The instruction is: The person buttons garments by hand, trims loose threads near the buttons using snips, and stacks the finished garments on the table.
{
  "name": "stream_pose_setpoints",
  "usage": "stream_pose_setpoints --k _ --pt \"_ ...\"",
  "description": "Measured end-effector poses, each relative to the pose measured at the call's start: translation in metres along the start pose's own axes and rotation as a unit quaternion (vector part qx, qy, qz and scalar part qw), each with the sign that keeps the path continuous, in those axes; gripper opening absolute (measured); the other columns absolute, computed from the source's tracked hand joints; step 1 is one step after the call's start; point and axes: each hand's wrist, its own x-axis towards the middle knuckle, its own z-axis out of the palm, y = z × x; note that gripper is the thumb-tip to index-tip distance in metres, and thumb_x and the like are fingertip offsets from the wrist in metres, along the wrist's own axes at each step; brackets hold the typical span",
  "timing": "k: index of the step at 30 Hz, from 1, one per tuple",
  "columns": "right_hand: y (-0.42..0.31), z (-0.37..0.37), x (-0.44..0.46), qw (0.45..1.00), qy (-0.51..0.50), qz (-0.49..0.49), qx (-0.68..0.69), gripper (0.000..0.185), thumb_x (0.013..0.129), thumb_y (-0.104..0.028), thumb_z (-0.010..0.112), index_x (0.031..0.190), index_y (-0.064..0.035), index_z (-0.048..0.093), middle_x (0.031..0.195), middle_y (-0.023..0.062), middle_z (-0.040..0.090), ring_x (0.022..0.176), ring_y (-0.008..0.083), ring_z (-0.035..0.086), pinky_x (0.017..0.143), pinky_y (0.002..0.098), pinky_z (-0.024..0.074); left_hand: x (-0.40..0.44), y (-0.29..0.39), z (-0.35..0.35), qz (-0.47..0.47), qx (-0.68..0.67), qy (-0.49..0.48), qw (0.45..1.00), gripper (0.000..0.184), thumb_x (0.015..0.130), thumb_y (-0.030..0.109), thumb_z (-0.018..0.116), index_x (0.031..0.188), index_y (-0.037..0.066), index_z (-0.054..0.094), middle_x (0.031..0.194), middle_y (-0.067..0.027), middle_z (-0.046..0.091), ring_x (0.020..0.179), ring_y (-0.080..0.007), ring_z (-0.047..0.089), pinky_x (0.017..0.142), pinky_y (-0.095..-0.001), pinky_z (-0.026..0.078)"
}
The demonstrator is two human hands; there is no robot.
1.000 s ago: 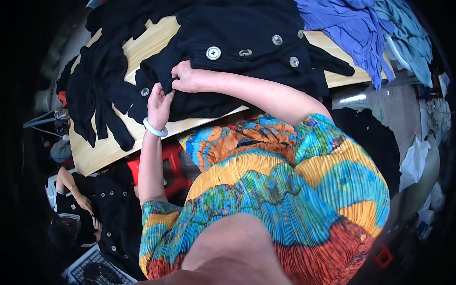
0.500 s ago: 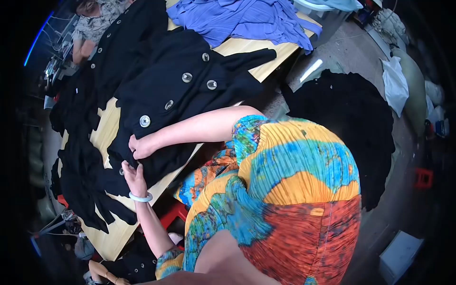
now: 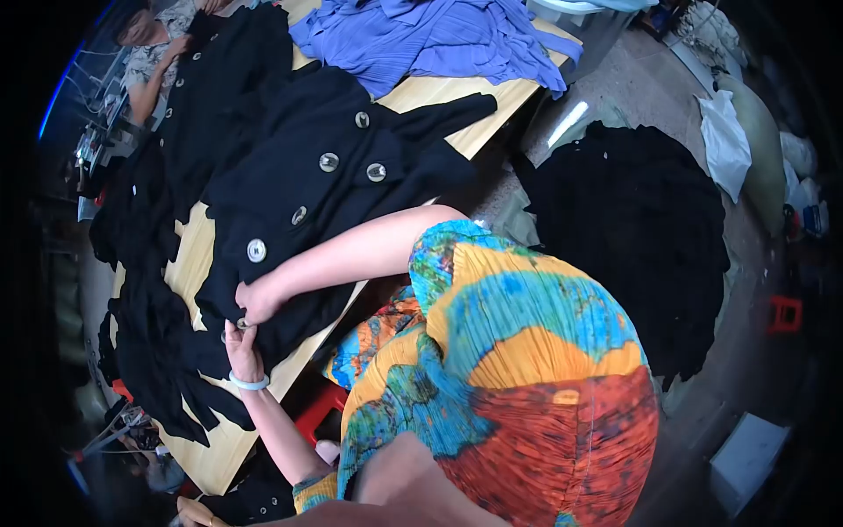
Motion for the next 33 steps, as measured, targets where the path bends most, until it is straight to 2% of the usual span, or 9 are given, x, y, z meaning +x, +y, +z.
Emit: stream_pose_setpoints --k 4,6,8,10,13,15,20,24,33 --pt "-0.025 -0.043 -0.1 0.936 0.162 -0.307 -0.057 0.028 0.076 -0.018 0.058 0.097 0.0012 0.057 0.092 0.0203 0.06 0.083 0.0337 0.059 0.074 0.0385 0.0482 0.004 0.002 0.008 -0.006 0.027 0.033 0.999 0.038 0.081 -0.008 0.052 0.117 0.003 0.048 0.106 -0.0056 0.058 0.096 -0.013 0.055 0.088 -0.0263 0.041" --pt "-0.023 -0.103 -0.159 0.928 0.216 -0.303 0.019 0.024 0.075 -0.023 0.061 0.091 -0.005 0.064 0.081 0.0117 0.063 0.077 0.028 0.062 0.074 0.0349 0.049 0.001 0.01 0.013 -0.028 0.07 0.054 0.996 0.036 0.082 -0.004 0.051 0.118 0.0 0.047 0.108 -0.0054 0.056 0.1 -0.0151 0.053 0.091 -0.028 0.039" --pt "0.002 -0.164 -0.211 0.899 0.335 -0.141 -0.244 0.021 0.084 -0.019 0.049 0.097 -0.0111 0.065 0.094 0.0089 0.063 0.09 0.023 0.06 0.08 0.0312 0.0477 -0.005 0.013 0.012 -0.078 0.032 0.063 0.994 0.042 0.082 -0.001 0.052 0.123 -0.003 0.042 0.112 -0.0075 0.054 0.104 -0.0162 0.05 0.095 -0.0286 0.036" --pt "0.117 -0.229 -0.256 0.865 0.478 0.042 -0.142 0.031 0.087 -0.021 0.048 0.114 -0.0058 0.056 0.111 0.0086 0.059 0.098 0.0178 0.057 0.086 0.0299 0.0434 -0.008 0.017 0.013 -0.095 -0.015 0.084 0.992 0.047 0.083 0.0 0.053 0.126 -0.007 0.035 0.116 -0.01 0.051 0.107 -0.016 0.048 0.096 -0.028 0.035" --pt "0.275 -0.311 -0.372 0.688 0.659 0.229 -0.2 0.047 0.081 -0.036 0.057 0.113 -0.0027 0.058 0.111 0.0156 0.06 0.105 0.0236 0.056 0.09 0.0318 0.0415 -0.01 0.012 0.02 -0.045 -0.007 0.154 0.987 0.042 0.081 -0.004 0.055 0.12 -0.006 0.041 0.114 -0.0102 0.051 0.107 -0.0155 0.048 0.095 -0.0265 0.036" --pt "0.354 -0.346 -0.429 0.563 0.618 0.447 -0.319 0.047 0.07 -0.037 0.062 0.102 -0.0034 0.064 0.103 0.0185 0.062 0.096 0.0348 0.059 0.082 0.0399 0.0464 -0.014 0.002 0.022 0.019 0.047 0.219 0.974 0.037 0.079 -0.006 0.055 0.115 -0.003 0.046 0.109 -0.0086 0.053 0.104 -0.0147 0.05 0.093 -0.0257 0.038" --pt "0.481 -0.369 -0.479 0.632 0.534 0.478 -0.296 0.047 0.079 -0.039 0.048 0.114 -0.0096 0.059 0.111 0.0156 0.059 0.105 0.0327 0.054 0.088 0.0409 0.0421 -0.038 0.013 0.086 0.149 0.302 0.412 0.846 0.022 0.077 -0.006 0.058 0.098 -0.001 0.055 0.097 -0.0071 0.055 0.085 -0.0128 0.056 0.07 -0.0229 0.047" --pt "0.464 -0.367 -0.464 0.602 0.524 0.5 -0.337 0.045 0.079 -0.04 0.051 0.112 -0.0096 0.06 0.111 0.015 0.059 0.103 0.0335 0.056 0.087 0.0411 0.0427 -0.037 0.024 0.128 0.267 0.462 0.386 0.752 0.023 0.07 -0.004 0.068 0.091 0.002 0.059 0.093 -0.0087 0.057 0.069 -0.013 0.055 0.058 -0.022 0.046" --pt "0.505 -0.4 -0.492 0.642 0.492 0.524 -0.267 0.041 0.083 -0.037 0.053 0.107 -0.0044 0.059 0.103 0.0135 0.062 0.093 0.0274 0.06 0.078 0.0376 0.0457 -0.006 0.035 0.16 0.204 0.506 0.288 0.787 0.045 0.061 0.018 0.08 0.1 0.007 0.06 0.096 -0.0083 0.052 0.061 -0.0165 0.052 0.056 -0.0267 0.047"
